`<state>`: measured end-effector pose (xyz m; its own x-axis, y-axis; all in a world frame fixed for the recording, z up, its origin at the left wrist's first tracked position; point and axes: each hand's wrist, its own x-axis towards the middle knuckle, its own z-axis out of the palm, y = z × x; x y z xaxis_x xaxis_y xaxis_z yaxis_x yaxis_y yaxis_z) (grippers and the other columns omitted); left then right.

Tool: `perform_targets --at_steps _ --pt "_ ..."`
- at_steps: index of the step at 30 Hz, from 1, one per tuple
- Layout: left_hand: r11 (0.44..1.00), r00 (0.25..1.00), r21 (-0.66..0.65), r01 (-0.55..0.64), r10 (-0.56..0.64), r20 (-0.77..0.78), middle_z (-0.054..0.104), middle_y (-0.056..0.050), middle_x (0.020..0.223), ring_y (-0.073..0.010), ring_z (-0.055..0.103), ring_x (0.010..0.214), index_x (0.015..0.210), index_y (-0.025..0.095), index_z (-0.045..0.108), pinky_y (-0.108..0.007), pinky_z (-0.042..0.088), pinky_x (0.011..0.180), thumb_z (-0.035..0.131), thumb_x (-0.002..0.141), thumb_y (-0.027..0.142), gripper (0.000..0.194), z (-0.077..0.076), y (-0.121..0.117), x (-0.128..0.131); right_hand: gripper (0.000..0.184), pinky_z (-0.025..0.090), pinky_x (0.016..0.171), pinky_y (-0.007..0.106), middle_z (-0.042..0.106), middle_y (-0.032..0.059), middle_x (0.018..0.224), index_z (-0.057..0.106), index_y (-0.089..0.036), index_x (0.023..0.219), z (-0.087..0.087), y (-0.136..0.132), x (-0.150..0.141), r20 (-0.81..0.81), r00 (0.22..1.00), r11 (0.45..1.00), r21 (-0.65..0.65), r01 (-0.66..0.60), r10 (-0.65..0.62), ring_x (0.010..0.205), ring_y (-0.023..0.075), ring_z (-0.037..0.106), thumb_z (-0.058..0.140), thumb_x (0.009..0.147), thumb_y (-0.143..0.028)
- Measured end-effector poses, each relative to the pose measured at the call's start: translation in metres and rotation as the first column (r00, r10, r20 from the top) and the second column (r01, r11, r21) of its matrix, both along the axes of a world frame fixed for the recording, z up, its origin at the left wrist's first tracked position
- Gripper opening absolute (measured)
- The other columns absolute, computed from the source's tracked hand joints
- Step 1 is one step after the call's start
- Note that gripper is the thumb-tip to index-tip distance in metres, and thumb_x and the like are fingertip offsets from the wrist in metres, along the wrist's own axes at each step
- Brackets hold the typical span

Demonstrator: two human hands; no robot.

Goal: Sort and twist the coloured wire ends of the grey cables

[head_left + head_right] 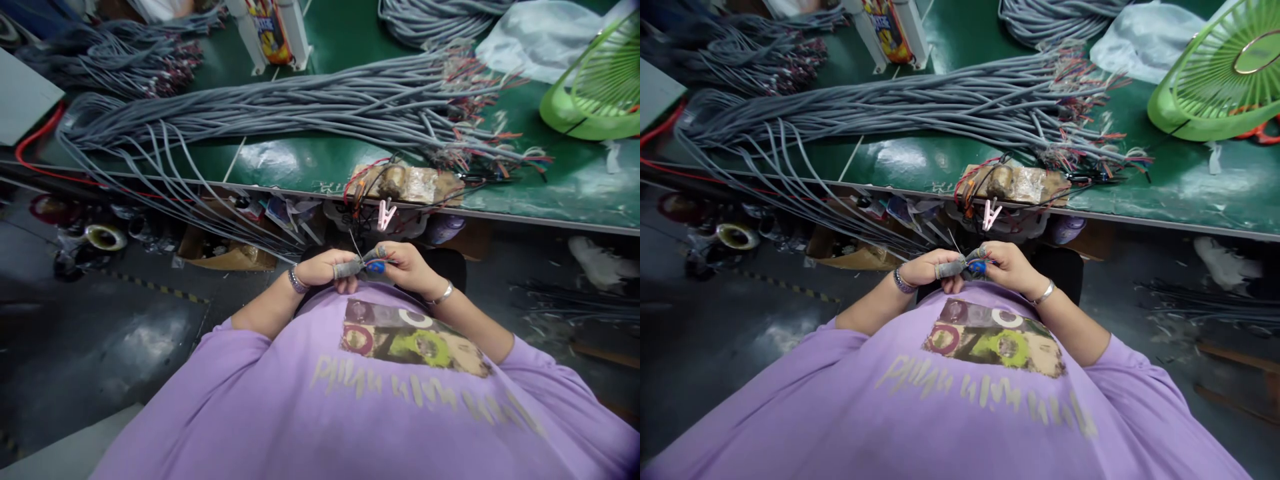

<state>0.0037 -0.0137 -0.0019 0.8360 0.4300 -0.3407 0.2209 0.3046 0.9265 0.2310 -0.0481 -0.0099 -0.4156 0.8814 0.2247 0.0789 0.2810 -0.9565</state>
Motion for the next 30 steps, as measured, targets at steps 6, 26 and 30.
perform_targets --at_steps 6,26,30 --pt "0.898 0.997 0.439 -0.025 -0.012 0.082 0.068 -0.006 0.063 -0.0109 0.059 0.053 0.078 0.013 0.070 -0.021 0.044 0.054 0.064 0.087 0.054 0.042 0.009 0.008 0.006 0.029 0.039 0.051 0.023 0.057 -0.0001 0.059 0.066 -0.017 0.067 -0.007 -0.001 -0.007 -0.316 0.913 0.851 -0.523 0.058 -0.257 0.052 0.0095 0.047 0.080 0.069 -0.042" --pt "0.079 0.927 0.951 -0.298 0.262 0.269 0.074 -0.004 0.072 -0.0107 0.064 0.062 0.094 0.016 0.076 -0.021 0.048 0.061 0.065 0.090 0.036 0.024 0.004 0.031 0.018 0.059 0.014 0.036 0.019 0.045 -0.0056 0.050 0.054 -0.018 0.065 -0.012 0.044 -0.005 -0.315 0.830 0.765 -0.615 0.191 -0.460 0.039 0.0027 0.024 0.075 0.064 -0.073" --pt "0.069 0.934 0.966 -0.249 0.281 0.221 0.075 -0.005 0.075 -0.0121 0.066 0.065 0.097 0.016 0.076 -0.023 0.049 0.063 0.063 0.092 0.037 0.025 -0.003 0.038 0.023 0.062 0.017 0.037 0.021 0.040 -0.0057 0.048 0.052 -0.018 0.061 -0.015 0.048 -0.012 -0.294 0.770 0.771 -0.519 0.369 -0.566 0.041 0.0041 0.028 0.070 0.066 -0.077"
